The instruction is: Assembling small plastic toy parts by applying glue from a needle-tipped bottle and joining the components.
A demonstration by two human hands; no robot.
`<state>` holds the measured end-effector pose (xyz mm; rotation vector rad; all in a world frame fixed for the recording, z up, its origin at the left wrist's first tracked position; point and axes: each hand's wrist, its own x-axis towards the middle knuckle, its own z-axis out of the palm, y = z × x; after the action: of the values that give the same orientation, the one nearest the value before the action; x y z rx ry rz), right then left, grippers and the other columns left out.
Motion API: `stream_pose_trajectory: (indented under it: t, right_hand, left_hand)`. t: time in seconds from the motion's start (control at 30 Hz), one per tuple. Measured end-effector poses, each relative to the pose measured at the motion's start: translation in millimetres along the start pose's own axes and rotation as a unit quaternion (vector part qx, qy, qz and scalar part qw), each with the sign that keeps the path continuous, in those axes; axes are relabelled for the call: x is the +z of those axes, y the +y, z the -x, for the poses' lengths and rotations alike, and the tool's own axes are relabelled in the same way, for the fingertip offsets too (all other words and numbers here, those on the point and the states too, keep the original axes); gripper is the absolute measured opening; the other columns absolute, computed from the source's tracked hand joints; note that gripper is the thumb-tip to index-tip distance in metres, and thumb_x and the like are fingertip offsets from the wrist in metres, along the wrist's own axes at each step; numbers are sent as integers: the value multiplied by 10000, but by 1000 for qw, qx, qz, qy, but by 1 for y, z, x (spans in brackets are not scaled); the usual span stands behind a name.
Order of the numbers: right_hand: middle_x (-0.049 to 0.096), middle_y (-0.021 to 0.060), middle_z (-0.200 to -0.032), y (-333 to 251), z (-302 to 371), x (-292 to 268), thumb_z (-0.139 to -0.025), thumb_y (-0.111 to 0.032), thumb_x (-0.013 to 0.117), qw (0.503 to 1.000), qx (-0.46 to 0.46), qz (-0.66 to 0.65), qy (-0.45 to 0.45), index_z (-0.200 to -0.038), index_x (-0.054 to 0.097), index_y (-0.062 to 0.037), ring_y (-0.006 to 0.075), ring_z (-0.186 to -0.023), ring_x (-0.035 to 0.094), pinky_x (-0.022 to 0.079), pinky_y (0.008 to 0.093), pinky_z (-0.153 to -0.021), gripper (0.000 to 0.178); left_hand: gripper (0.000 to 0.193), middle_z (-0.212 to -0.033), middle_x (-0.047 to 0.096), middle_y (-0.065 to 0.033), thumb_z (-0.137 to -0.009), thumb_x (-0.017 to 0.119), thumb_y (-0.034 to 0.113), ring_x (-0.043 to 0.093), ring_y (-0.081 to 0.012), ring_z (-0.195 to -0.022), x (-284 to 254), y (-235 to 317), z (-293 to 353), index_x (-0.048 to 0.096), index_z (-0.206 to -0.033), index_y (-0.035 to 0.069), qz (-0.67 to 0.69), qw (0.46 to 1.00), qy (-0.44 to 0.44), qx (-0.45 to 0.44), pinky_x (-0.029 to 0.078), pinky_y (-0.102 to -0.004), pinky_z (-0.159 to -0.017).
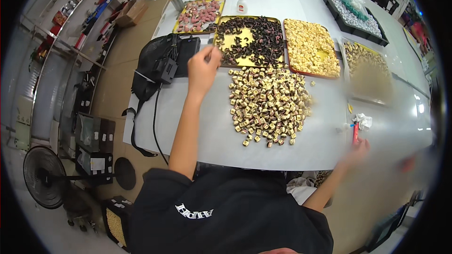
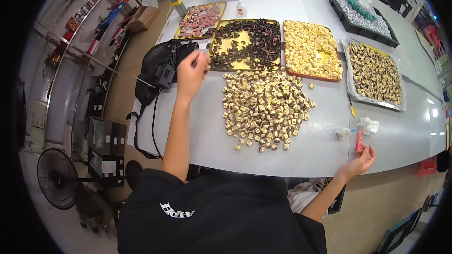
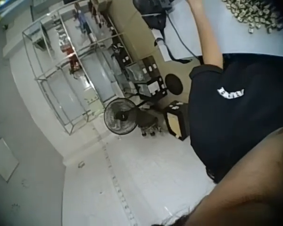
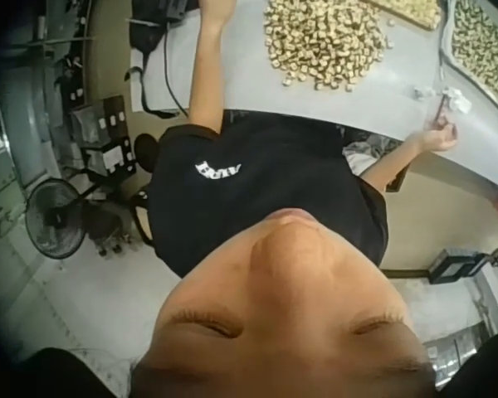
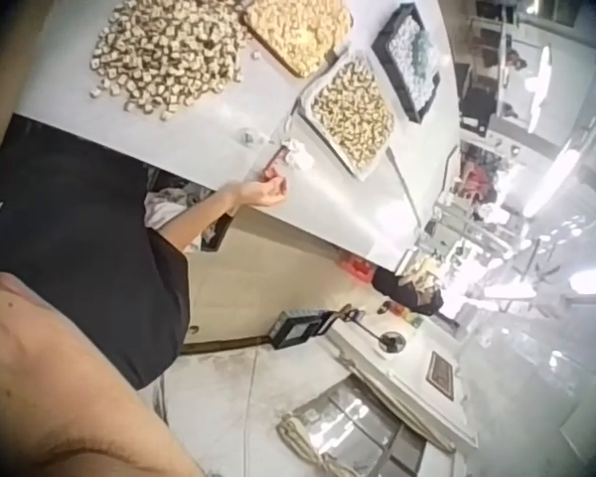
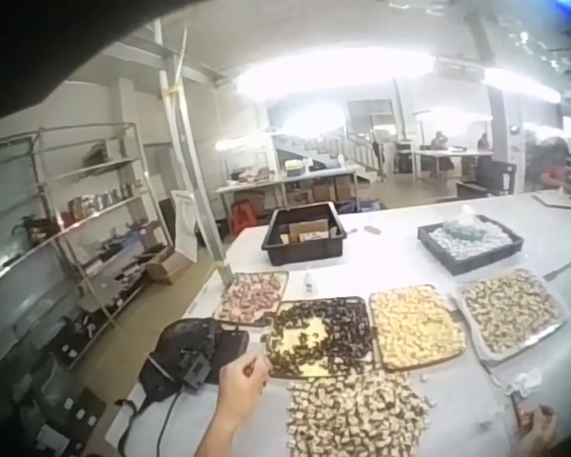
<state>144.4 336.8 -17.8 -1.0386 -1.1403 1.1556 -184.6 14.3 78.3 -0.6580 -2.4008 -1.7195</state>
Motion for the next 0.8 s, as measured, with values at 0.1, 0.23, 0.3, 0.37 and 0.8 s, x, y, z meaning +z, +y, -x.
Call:
stream_pose_trajectory:
  t: [0.1, 0.23, 0.3, 0.37, 0.8]
  right_hand:
    - [565, 38, -825, -4, 0, -1, -911, -95, 460, 1000, 0, 11, -3, -1052, 479, 2, 86, -692, 452, 397, 214, -688, 172]
    - [572, 57, -834, -12, 11, 2, -910, -91, 461, 1000, -19, 23, 11, -1045, 476, 11, 95, -712, 468, 397, 218, -698, 169]
    - [578, 73, -841, -22, 25, 3, -909, -82, 461, 992, -99, 72, 9, -1037, 477, 14, 101, -717, 479, 406, 226, -683, 160]
    - [580, 80, -845, -29, 47, 6, -908, -77, 461, 985, -139, 105, 12, -1032, 478, 15, 104, -720, 484, 410, 230, -676, 156]
    - [542, 179, -1094, -46, 96, 118, -875, -84, 524, 819, -317, 229, -419, -1059, 530, 9, 319, -1039, 510, 406, 357, -884, 206]
  left_hand:
    - [211, -566, 473, -89, -859, 525, 169, 440, -165, -502, -16, 1, 54, 531, -737, -4, -154, 987, 38, -29, 374, -299, -506]
    - [135, -665, 508, -92, -832, 556, 146, 490, -241, -580, -23, -23, 91, 566, -778, 23, -281, 955, 88, -19, 407, -342, -559]
    - [128, -703, 517, -92, -833, 557, 143, 497, -246, -616, -24, -28, 105, 574, -792, 23, -301, 951, 69, -22, 413, -338, -584]
    - [120, -779, 536, -92, -835, 558, 137, 512, -255, -686, -26, -33, 114, 590, -822, 23, -341, 938, 50, -28, 425, -328, -635]
    - [88, -949, 547, -43, -816, 574, 113, 439, -257, -993, -27, -45, 120, 599, -891, 75, -375, 927, 18, 27, 344, -393, -882]
